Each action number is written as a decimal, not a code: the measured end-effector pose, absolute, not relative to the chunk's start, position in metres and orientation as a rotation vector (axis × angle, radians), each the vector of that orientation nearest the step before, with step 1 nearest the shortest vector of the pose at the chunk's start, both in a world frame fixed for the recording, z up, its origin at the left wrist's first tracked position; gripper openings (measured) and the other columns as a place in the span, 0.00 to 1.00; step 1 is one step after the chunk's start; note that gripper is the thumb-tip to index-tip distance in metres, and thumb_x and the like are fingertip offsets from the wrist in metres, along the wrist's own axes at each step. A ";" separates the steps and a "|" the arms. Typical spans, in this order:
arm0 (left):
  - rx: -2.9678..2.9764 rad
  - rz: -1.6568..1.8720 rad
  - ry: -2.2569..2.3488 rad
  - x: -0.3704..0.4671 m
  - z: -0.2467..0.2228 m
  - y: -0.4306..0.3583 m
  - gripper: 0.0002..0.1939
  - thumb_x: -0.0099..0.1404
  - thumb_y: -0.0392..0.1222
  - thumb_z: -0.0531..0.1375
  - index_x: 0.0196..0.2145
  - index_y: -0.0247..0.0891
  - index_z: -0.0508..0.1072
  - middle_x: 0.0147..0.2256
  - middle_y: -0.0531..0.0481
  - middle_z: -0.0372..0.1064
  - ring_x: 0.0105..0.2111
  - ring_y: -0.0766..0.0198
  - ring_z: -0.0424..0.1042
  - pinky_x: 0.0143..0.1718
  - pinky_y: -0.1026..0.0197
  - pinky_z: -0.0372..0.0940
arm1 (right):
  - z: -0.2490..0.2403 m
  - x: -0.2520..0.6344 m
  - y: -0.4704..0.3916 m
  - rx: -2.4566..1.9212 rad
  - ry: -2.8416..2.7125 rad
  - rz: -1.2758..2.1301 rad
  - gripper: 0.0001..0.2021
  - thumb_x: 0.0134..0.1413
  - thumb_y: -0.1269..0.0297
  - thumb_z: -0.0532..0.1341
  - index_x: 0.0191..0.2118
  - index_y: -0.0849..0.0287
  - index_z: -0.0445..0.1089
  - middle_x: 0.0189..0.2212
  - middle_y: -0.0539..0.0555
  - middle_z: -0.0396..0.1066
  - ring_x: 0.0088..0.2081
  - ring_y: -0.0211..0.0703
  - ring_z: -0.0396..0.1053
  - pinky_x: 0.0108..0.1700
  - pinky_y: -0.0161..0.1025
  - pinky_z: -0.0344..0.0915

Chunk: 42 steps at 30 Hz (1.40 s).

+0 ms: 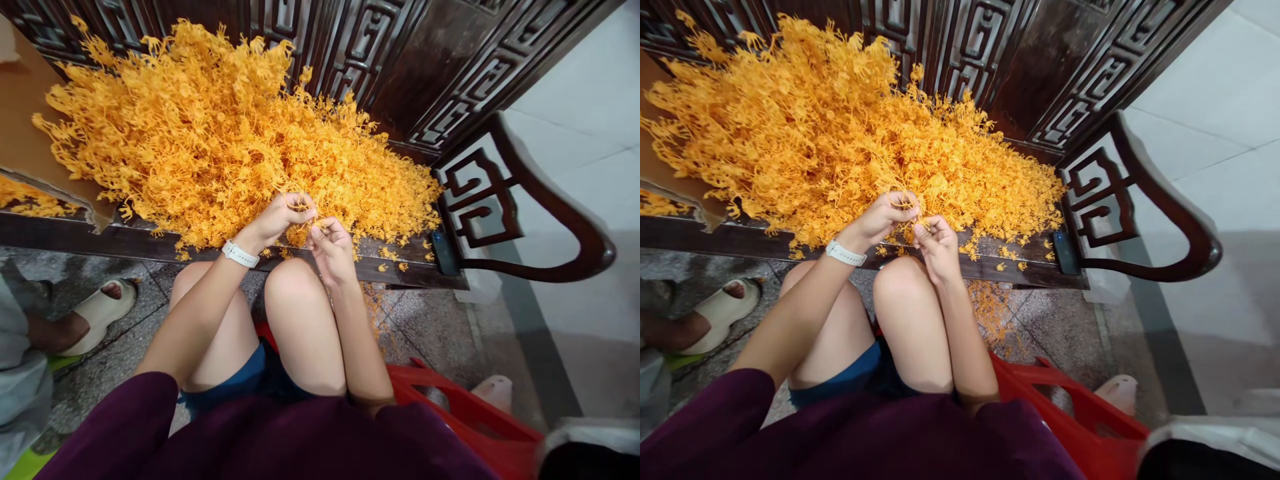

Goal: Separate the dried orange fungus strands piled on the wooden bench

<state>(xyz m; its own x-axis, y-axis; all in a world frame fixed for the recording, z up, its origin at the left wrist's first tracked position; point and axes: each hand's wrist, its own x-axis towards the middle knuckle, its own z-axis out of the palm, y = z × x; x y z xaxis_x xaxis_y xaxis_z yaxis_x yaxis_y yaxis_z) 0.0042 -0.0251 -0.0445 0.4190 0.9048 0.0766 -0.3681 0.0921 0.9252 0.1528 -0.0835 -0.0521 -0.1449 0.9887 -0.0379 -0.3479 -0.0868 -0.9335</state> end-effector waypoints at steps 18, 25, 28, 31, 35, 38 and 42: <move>1.128 1.194 0.653 -0.015 -0.044 -0.017 0.14 0.60 0.46 0.69 0.33 0.35 0.71 0.32 0.49 0.65 0.31 0.70 0.63 0.32 0.65 0.62 | -0.016 0.191 -0.107 -0.012 -2.204 1.740 0.14 0.64 0.75 0.61 0.52 0.62 0.79 0.39 0.57 0.72 0.42 0.31 0.70 0.48 0.31 0.66; 1.309 1.041 0.660 -0.017 -0.045 -0.020 0.19 0.60 0.50 0.71 0.36 0.32 0.73 0.34 0.49 0.67 0.32 0.71 0.66 0.36 0.66 0.62 | -0.024 0.218 -0.094 -0.221 -0.707 1.523 0.18 0.72 0.49 0.55 0.50 0.55 0.75 0.33 0.53 0.63 0.29 0.26 0.54 0.31 0.19 0.60; 1.428 0.969 0.676 -0.017 -0.042 -0.023 0.20 0.61 0.53 0.69 0.37 0.31 0.74 0.33 0.49 0.67 0.33 0.69 0.66 0.37 0.65 0.62 | -0.027 0.221 -0.088 -0.391 -0.541 1.525 0.21 0.69 0.46 0.58 0.54 0.57 0.71 0.33 0.53 0.60 0.29 0.27 0.51 0.30 0.21 0.59; 1.564 0.876 0.692 -0.018 -0.042 -0.026 0.21 0.62 0.56 0.68 0.37 0.32 0.74 0.34 0.49 0.69 0.35 0.67 0.67 0.40 0.64 0.63 | -0.030 0.216 -0.086 -0.639 -0.699 1.458 0.21 0.64 0.48 0.63 0.54 0.57 0.66 0.36 0.52 0.61 0.28 0.28 0.55 0.29 0.27 0.60; 1.785 0.651 0.636 -0.022 -0.047 -0.026 0.20 0.67 0.57 0.63 0.40 0.34 0.76 0.38 0.47 0.71 0.40 0.64 0.70 0.45 0.62 0.64 | -0.028 0.206 -0.080 -1.036 -1.155 1.220 0.28 0.61 0.44 0.65 0.58 0.59 0.65 0.40 0.53 0.65 0.30 0.30 0.62 0.30 0.30 0.61; 1.860 0.523 0.597 -0.022 -0.046 -0.027 0.20 0.69 0.58 0.62 0.41 0.35 0.76 0.38 0.47 0.71 0.39 0.64 0.69 0.45 0.62 0.63 | -0.026 0.202 -0.073 -1.102 -1.463 1.118 0.24 0.63 0.44 0.64 0.39 0.67 0.67 0.27 0.50 0.57 0.27 0.27 0.54 0.28 0.28 0.52; 1.673 0.710 0.629 -0.003 -0.040 -0.036 0.19 0.67 0.55 0.65 0.42 0.35 0.73 0.39 0.49 0.68 0.42 0.65 0.69 0.47 0.64 0.63 | -0.033 0.195 -0.066 -1.081 -1.432 0.903 0.24 0.66 0.48 0.62 0.32 0.66 0.59 0.25 0.49 0.54 0.26 0.26 0.50 0.29 0.29 0.50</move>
<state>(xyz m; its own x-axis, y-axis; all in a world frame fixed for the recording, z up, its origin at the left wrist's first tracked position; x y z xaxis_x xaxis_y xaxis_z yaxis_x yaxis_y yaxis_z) -0.0035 -0.0355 -0.0401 0.6730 0.7290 0.1250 0.0365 -0.2016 0.9788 0.1953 -0.0657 -0.0327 -0.0114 0.9534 0.3014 0.1390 0.3000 -0.9438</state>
